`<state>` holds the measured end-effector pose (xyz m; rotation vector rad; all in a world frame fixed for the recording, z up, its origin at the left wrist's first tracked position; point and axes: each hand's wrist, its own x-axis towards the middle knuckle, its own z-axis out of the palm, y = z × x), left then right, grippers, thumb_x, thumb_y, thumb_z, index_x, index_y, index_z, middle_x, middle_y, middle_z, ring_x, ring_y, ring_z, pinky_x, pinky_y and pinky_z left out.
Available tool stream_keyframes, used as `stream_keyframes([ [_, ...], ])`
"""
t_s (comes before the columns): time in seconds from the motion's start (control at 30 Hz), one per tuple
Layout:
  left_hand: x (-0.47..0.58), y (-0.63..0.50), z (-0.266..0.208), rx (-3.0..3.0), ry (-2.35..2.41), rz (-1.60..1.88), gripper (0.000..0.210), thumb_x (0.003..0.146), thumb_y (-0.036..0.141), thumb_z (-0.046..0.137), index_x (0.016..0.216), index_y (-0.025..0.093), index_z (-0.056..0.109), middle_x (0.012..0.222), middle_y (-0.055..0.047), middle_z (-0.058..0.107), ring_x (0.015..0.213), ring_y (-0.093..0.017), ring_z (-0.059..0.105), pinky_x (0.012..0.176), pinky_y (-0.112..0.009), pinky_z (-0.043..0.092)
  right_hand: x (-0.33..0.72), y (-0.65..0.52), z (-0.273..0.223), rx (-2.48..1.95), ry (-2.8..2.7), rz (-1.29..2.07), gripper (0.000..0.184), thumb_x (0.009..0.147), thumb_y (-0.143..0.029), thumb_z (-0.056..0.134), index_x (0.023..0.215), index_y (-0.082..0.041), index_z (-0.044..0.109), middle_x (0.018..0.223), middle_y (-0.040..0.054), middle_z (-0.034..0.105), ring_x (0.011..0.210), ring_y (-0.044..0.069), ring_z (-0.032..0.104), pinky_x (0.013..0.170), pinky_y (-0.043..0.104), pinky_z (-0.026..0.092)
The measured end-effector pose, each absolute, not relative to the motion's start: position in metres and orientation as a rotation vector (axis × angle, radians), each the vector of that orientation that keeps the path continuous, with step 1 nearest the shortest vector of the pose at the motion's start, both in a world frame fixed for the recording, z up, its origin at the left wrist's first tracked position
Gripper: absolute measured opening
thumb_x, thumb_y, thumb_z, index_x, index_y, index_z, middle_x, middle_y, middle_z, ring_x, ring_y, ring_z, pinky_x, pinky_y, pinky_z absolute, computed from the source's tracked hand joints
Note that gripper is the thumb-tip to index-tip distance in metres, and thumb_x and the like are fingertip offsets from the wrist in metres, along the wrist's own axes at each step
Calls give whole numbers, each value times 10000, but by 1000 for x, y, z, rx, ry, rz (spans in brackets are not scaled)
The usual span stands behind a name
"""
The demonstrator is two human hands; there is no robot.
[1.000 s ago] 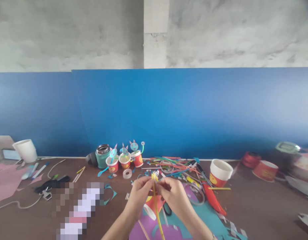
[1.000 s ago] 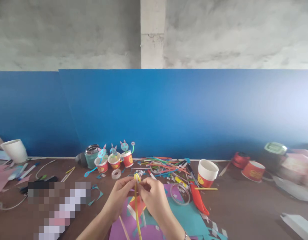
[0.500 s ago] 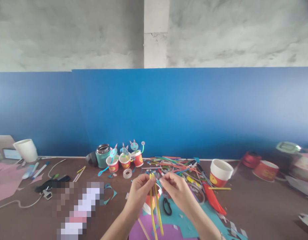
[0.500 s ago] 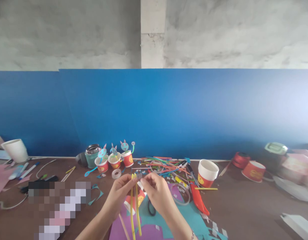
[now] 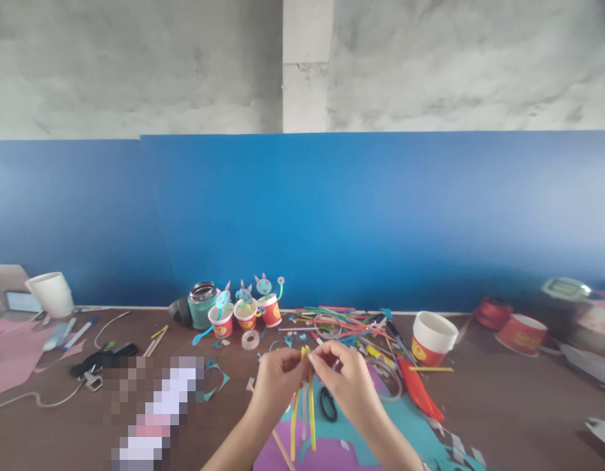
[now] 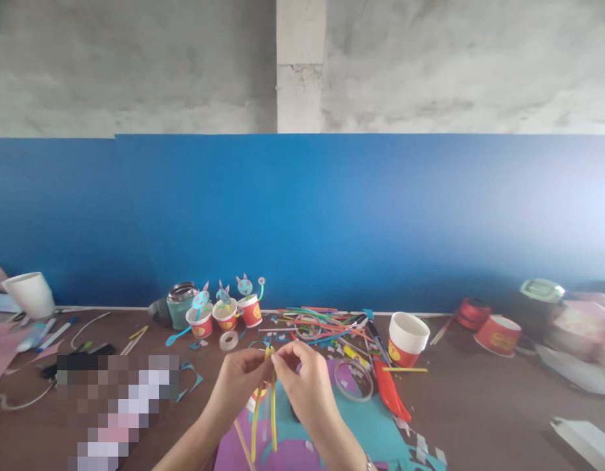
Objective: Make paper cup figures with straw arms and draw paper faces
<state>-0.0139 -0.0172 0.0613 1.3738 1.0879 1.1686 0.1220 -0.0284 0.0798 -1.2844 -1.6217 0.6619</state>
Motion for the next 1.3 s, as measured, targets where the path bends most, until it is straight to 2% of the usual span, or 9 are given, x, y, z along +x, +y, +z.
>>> stream_keyframes([
  [0.13,-15,-17,58,1506,1125,1175,326,763,379,581,583,113,639,507,4,521,509,-106,466,503,-213,353,117,-30,77,-1291,-1592,674,184,788,-299,551,681,-178,637,646,13,650,588,148,546,555,232,384],
  [0.3,-15,-16,59,1447,1054,1193,216,682,325,680,650,111,678,543,-1,569,536,-113,488,504,-205,352,117,-34,80,-1262,-1635,708,210,793,-342,569,711,-175,667,682,23,656,630,157,566,567,230,393],
  [0.43,-15,-17,65,1298,1004,1174,318,634,405,741,716,102,693,562,-24,612,528,-128,518,526,-229,391,122,-27,78,-1168,-1572,814,278,826,-385,521,726,-160,651,673,29,637,622,153,553,563,234,400],
  [0.6,-16,-19,70,1263,902,1106,349,620,407,770,788,109,705,617,-34,639,569,-131,531,567,-235,402,126,-18,75,-1136,-1507,871,270,762,-399,596,848,-153,667,738,36,646,668,162,562,614,249,443],
  [0.77,-16,-21,71,1347,872,1062,340,645,444,744,699,109,720,569,-14,600,548,-113,491,547,-218,352,126,-19,78,-1153,-1503,918,220,715,-371,633,684,-155,660,644,13,598,618,146,539,591,247,434],
  [0.9,-13,-26,75,1317,920,1007,387,671,501,700,658,115,725,529,-15,598,503,-101,463,532,-217,337,126,-18,76,-1079,-1373,1073,287,716,-435,637,654,-157,605,597,-4,558,566,133,518,534,239,417],
  [1.1,-11,-27,75,1304,910,1001,444,679,550,669,558,124,683,515,-31,609,487,-105,458,518,-222,322,127,-16,78,-1084,-1462,1066,384,721,-523,636,678,-142,667,719,46,620,695,177,563,627,273,443],
  [1.2,-9,-27,69,1270,890,995,443,679,546,673,571,117,684,517,-30,598,486,-107,465,523,-225,329,125,-17,78,-1073,-1478,1008,434,713,-540,635,525,-148,619,658,29,554,648,159,527,572,254,425],
  [1.3,-5,-28,65,1220,869,987,420,636,538,712,622,118,701,546,-26,605,502,-115,484,544,-232,359,123,-18,73,-1104,-1426,917,443,694,-538,653,486,-156,572,610,5,491,585,132,484,528,238,410],
])
